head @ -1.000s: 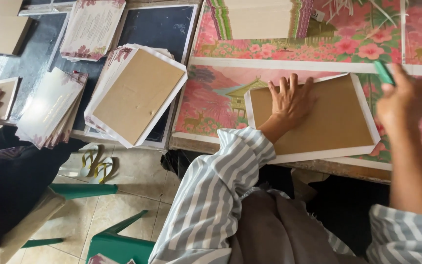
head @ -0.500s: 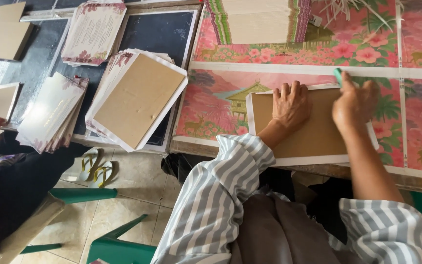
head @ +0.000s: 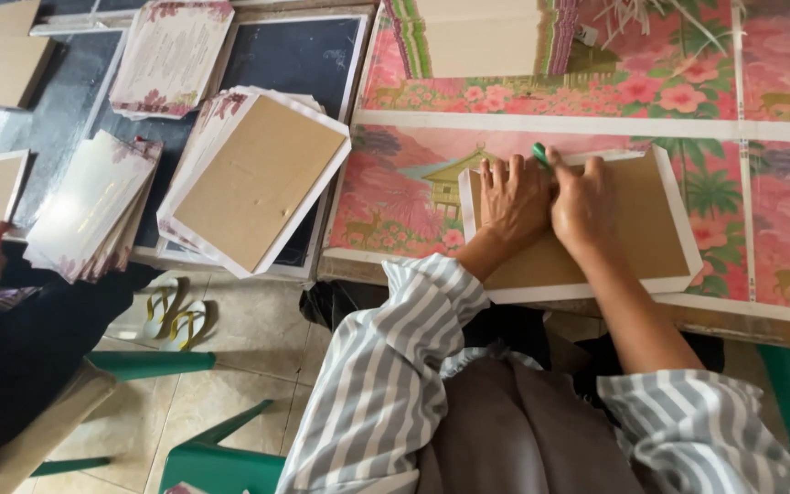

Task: Assembling invitation covers by applying adhesive to cardboard inserts and folding printed paper around them.

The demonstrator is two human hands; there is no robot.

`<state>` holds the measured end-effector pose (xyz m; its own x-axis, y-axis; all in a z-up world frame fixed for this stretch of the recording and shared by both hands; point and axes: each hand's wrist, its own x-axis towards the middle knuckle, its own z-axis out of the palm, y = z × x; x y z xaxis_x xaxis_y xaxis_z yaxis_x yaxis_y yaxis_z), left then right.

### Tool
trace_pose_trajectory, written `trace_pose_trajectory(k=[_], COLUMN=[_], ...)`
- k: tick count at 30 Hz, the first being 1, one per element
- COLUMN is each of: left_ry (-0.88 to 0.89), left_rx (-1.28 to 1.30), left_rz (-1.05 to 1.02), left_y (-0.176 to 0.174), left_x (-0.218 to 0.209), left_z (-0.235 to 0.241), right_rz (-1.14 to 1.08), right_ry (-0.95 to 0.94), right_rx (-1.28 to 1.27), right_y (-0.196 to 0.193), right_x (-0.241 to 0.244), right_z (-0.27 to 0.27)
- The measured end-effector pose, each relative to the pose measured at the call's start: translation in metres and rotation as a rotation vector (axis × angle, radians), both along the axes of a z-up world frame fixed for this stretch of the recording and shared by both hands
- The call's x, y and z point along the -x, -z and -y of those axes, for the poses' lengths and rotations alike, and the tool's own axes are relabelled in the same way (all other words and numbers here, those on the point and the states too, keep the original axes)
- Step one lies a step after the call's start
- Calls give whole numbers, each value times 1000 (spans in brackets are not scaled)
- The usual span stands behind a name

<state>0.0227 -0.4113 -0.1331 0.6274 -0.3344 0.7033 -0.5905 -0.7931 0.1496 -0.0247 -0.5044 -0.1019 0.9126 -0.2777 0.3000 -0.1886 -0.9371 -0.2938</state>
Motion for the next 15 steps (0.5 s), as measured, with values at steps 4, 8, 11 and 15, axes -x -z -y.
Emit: trace_pose_trajectory(k=[4, 8, 11, 15], left_ry=[44, 130, 208, 359], left_rx=[-33, -68, -116, -227], left_rz=[65, 96, 249, 77], left_y=[8, 26, 39, 10], left_x=[-3, -9, -14, 31], left_z=[-10, -9, -5, -53], right_rz=[206, -65, 71, 175], right_ry=[-49, 253, 34, -85], right_rx=[253, -3, 102, 154], right_y=[39, 24, 7, -16], right_x=[-10, -8, -10, 3], right_z=[84, 80, 23, 43])
